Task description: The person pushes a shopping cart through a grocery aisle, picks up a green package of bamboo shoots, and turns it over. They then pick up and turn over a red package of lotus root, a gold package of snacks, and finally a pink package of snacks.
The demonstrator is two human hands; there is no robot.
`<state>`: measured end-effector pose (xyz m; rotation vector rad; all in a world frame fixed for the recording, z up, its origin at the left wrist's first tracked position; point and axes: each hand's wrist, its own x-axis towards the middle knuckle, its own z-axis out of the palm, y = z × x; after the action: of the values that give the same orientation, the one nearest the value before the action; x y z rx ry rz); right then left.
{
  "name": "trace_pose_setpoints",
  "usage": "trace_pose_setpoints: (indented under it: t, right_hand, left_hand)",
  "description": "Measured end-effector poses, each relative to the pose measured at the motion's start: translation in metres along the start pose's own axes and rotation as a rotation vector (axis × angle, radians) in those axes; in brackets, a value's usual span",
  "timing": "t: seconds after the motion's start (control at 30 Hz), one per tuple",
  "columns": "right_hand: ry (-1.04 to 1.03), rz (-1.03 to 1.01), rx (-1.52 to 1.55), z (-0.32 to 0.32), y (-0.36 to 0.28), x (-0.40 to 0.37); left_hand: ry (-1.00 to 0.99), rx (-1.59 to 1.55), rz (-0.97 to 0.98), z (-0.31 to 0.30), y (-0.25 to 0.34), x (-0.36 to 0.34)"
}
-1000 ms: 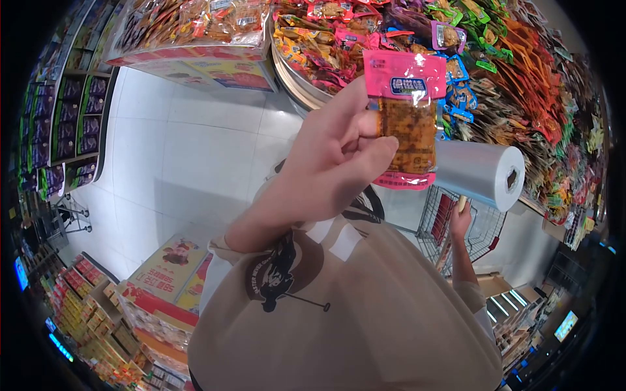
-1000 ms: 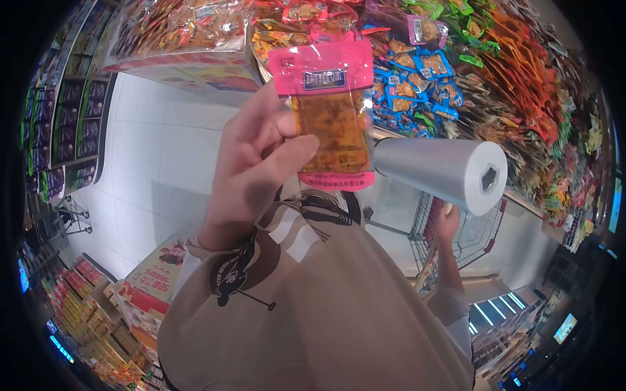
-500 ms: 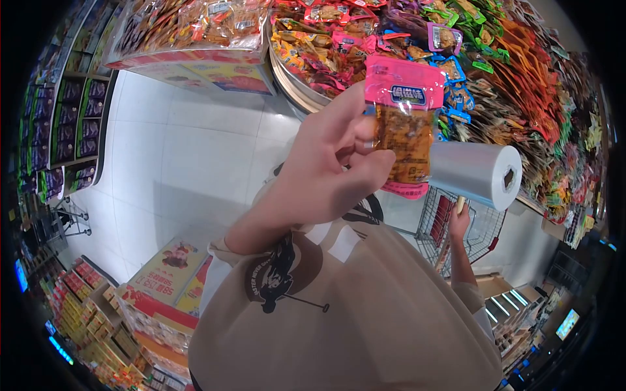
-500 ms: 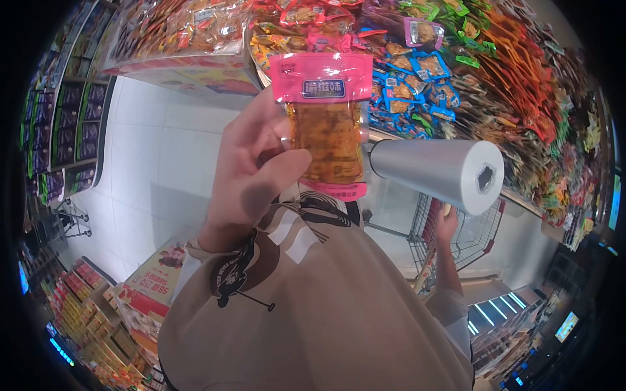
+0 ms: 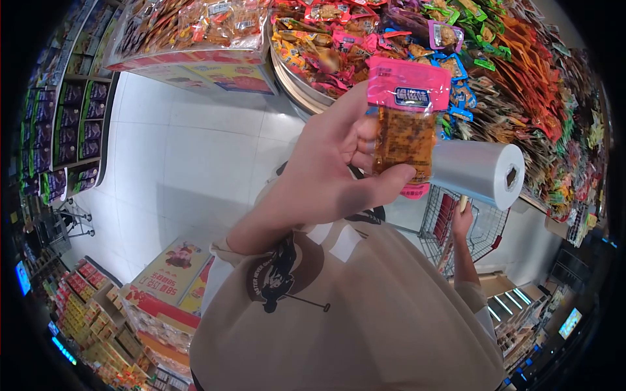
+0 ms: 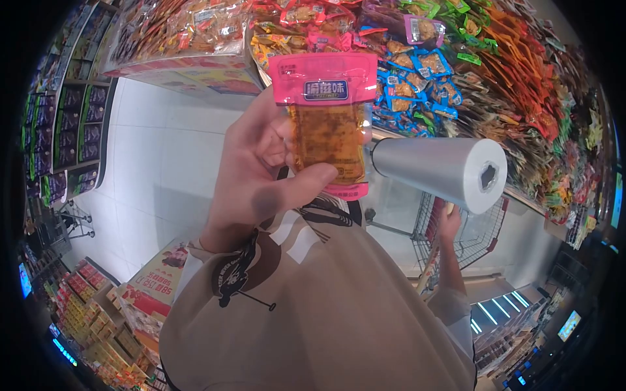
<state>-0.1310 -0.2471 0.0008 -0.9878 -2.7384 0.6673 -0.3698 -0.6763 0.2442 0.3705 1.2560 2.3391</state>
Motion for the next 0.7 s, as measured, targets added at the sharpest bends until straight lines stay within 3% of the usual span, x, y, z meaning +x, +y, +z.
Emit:
trace_pose_setpoints:
  t: [0.3,0.47,0.53,0.6,0.7]
  right_hand:
    - [-0.04,0.056,0.013,0.0,0.003,0.0]
    - [-0.026,0.006,-0.042,0.008,0.034,0.002]
    - [0.016,-0.022,-0.039,0.007,0.031,0.007]
    - [0.106,-0.083,-0.035,0.003,0.012,0.001]
    - [-0.023,0.147,0.042,-0.012,-0.011,0.001]
  left_hand:
    - [-0.04,0.063,-0.01,-0.003,-0.004,0.003]
    - [-0.03,0.108,0.001,-0.008,-0.01,0.003]
    - [-0.029,0.147,0.057,-0.012,-0.011,0.008]
    - [0.15,0.239,0.213,-0.02,-0.022,0.022]
    - [0.259,0.267,0.363,-0.062,-0.053,0.057]
